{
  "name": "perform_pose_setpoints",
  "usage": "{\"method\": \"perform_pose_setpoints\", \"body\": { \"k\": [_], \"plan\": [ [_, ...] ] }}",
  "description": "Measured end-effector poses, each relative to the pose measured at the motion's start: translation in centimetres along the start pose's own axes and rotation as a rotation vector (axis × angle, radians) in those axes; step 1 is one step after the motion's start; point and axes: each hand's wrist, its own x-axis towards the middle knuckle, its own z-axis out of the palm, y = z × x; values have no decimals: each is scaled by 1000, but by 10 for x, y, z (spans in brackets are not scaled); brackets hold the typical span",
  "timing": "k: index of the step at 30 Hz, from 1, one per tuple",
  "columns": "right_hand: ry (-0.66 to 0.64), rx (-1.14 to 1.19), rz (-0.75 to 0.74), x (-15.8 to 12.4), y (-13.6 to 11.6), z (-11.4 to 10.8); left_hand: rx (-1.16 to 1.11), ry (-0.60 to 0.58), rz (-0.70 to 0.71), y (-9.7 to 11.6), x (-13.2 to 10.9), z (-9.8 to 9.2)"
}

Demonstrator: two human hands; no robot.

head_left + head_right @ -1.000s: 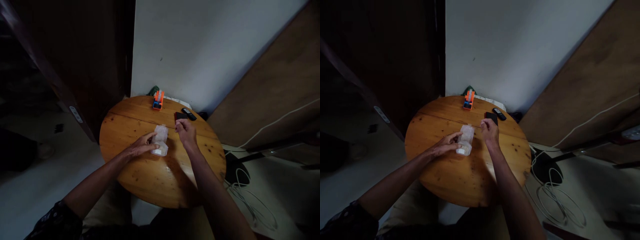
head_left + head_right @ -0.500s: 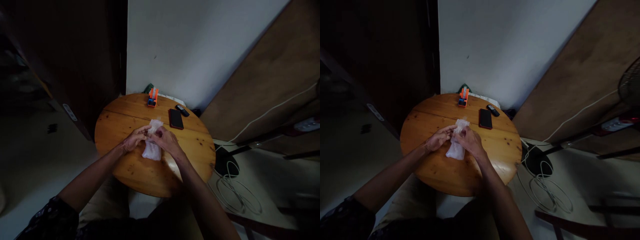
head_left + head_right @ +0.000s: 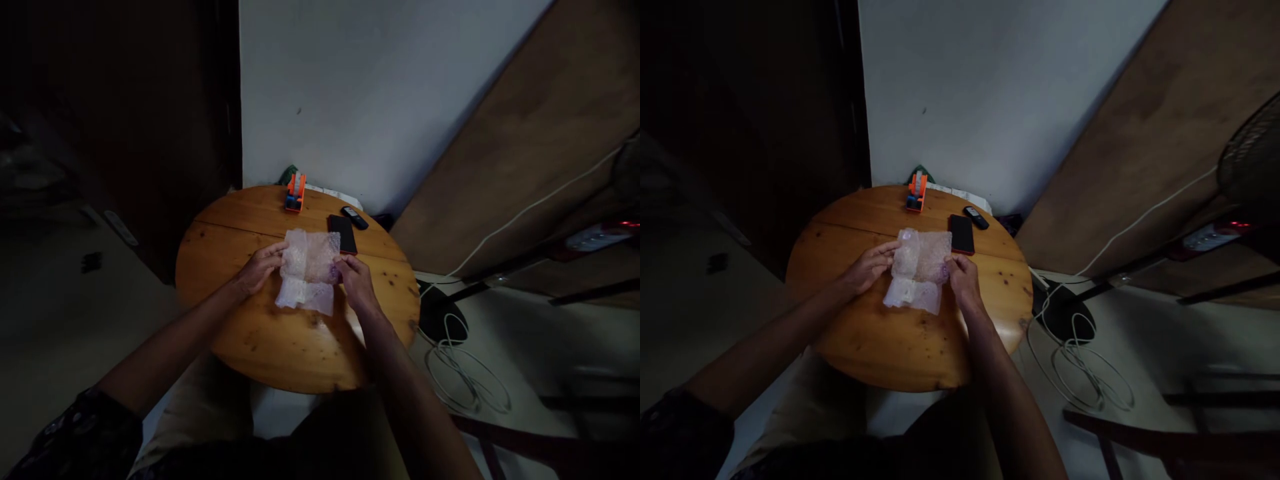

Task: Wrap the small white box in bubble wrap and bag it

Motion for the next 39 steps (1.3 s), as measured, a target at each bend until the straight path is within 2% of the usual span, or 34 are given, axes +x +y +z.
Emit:
{"method": "perform_pose_setpoints", "body": {
  "k": [3,6,8,10,13,16,18,22,25,29,33,36,39],
  "plan": [
    [21,-132,-17,7,7,-6,229,55,-5,6,10,3],
    [62,-353,-97,8,12,-8,620,201,15,13,13,9],
    [72,-485,-112,6,15,-8,893,239,83,17,12,16],
    [81,-581,-100,1,16,-8,1104,150,116,21,11,25],
    [95,-657,-82,-5,15,-8,1262,76,32,24,16,35],
    [90,-720,-51,-9,12,-7,1298,94,-48,25,25,28],
    [85,-765,-44,-8,10,-7,1238,202,-58,24,29,12],
    [69,-876,-96,-4,9,-3,1065,337,-157,21,28,-24],
    [72,-921,-105,-3,9,0,1106,348,-127,19,25,-37],
    [96,-813,-141,-6,12,-2,1184,313,-80,21,20,-38],
    [99,-505,-149,-4,16,-7,1231,262,0,25,20,-32],
    [73,-371,-101,7,17,-6,1275,234,89,25,29,-24],
    [38,-394,-8,27,12,1,1276,200,165,22,44,-16]
  ]
}}
